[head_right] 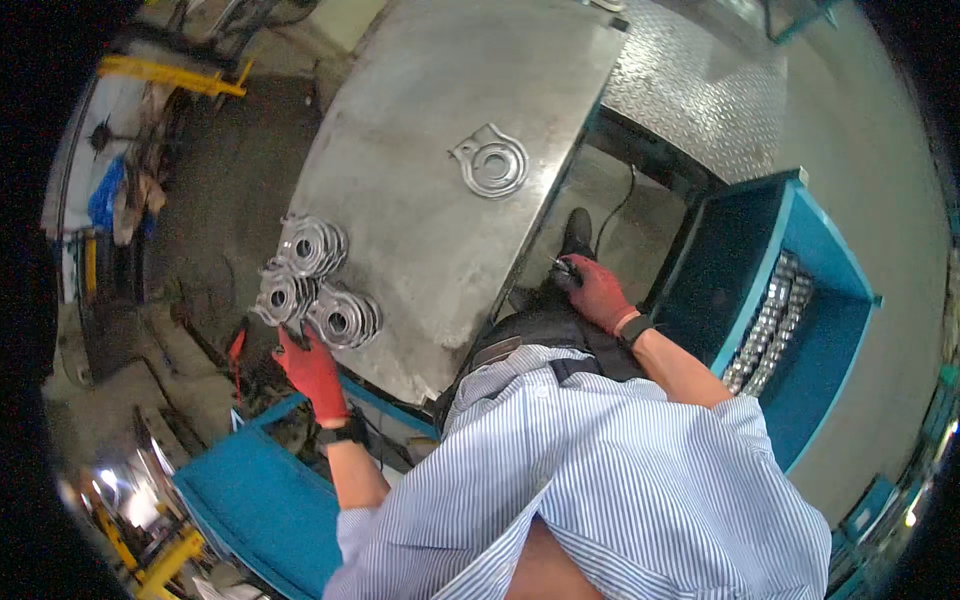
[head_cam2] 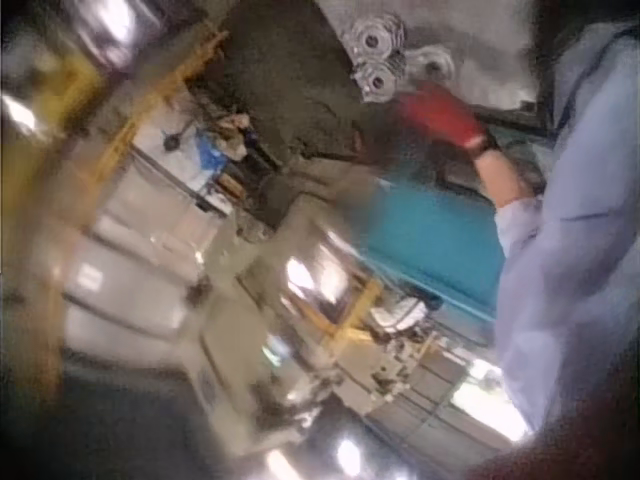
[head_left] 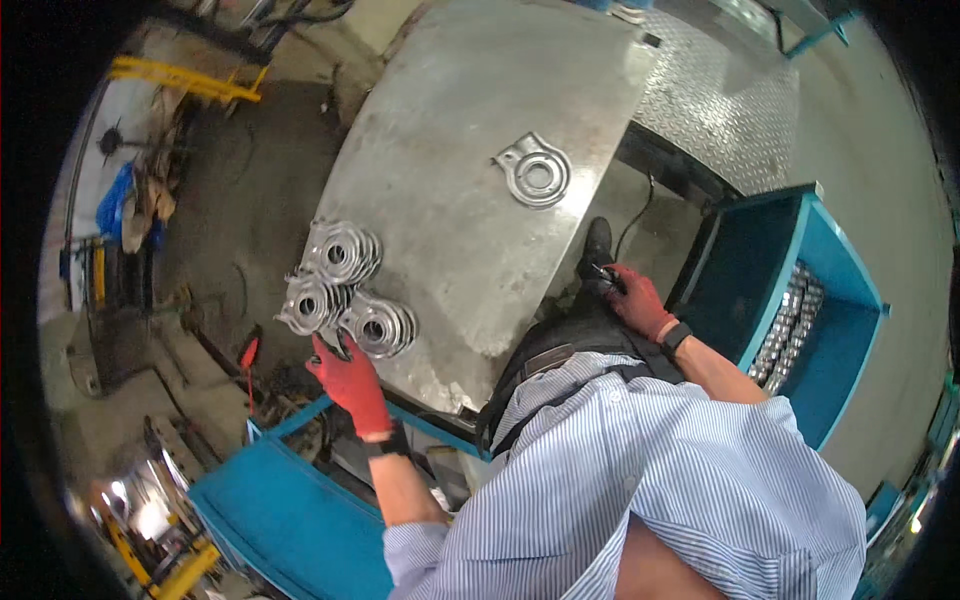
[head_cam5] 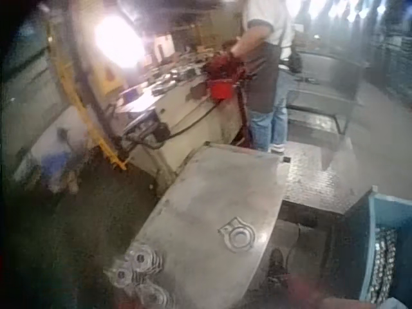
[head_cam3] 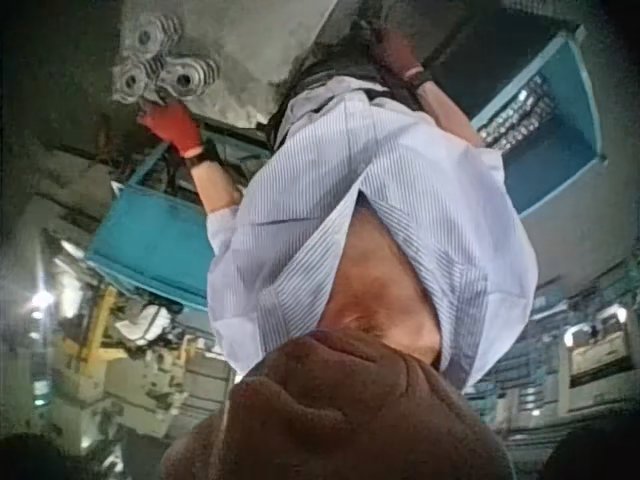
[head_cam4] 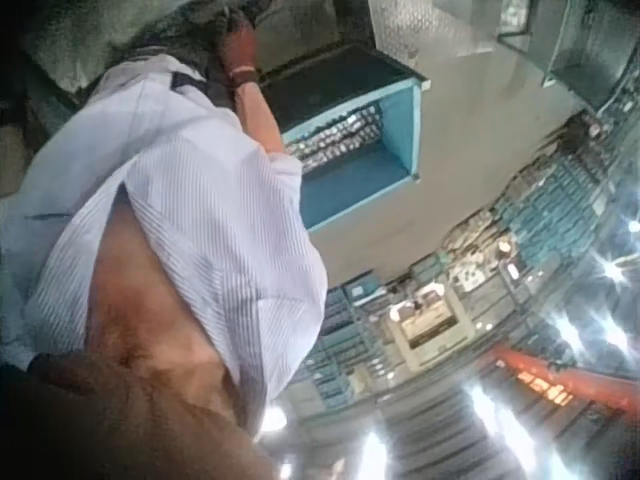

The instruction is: Clean and deburr metal bearing housings using a pneumatic air tool on a work table.

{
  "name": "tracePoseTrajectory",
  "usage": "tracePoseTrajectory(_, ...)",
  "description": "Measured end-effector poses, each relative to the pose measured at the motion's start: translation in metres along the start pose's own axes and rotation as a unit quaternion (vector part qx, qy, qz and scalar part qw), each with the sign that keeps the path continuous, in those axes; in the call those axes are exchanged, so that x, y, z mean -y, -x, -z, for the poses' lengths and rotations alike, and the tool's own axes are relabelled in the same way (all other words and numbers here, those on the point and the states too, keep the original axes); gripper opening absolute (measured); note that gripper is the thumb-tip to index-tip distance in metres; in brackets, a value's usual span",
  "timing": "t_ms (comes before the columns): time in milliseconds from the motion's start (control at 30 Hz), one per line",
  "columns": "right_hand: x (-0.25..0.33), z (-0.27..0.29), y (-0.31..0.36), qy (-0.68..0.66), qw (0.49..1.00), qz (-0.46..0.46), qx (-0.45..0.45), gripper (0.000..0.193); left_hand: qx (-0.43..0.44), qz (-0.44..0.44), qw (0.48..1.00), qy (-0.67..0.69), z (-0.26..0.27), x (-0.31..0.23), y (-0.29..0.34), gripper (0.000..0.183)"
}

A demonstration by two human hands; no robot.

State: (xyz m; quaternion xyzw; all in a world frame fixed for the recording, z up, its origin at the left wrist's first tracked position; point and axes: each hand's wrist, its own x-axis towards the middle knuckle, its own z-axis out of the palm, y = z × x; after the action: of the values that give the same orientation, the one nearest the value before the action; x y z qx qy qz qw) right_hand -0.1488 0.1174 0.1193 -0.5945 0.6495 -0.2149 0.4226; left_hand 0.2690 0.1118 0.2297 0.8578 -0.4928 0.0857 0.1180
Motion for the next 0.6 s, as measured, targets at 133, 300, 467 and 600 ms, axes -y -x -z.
tracePoseTrajectory(133, -0.002, 0.01, 0.0, -0.004, 0.999, -0.035, -0.031, 0.037, 0.127, -0.109, 0.947, 0.274, 0.001, -0.093, 0.006, 0.04)
tracePoseTrajectory(300, -0.013, 0.012, -0.001, -0.006, 0.998, -0.031, -0.046, 0.037, 0.27, -0.11, 0.925, 0.244, -0.093, -0.213, 0.003, 0.058)
tracePoseTrajectory(467, -0.005, 0.019, 0.002, 0.003, 0.997, -0.044, -0.063, 0.036, 0.214, -0.036, 0.961, 0.172, -0.156, -0.268, -0.002, 0.065)
tracePoseTrajectory(600, -0.003, 0.019, 0.0, -0.017, 0.997, -0.053, -0.059, 0.036, 0.296, -0.003, 0.908, 0.298, -0.168, -0.265, -0.011, 0.051)
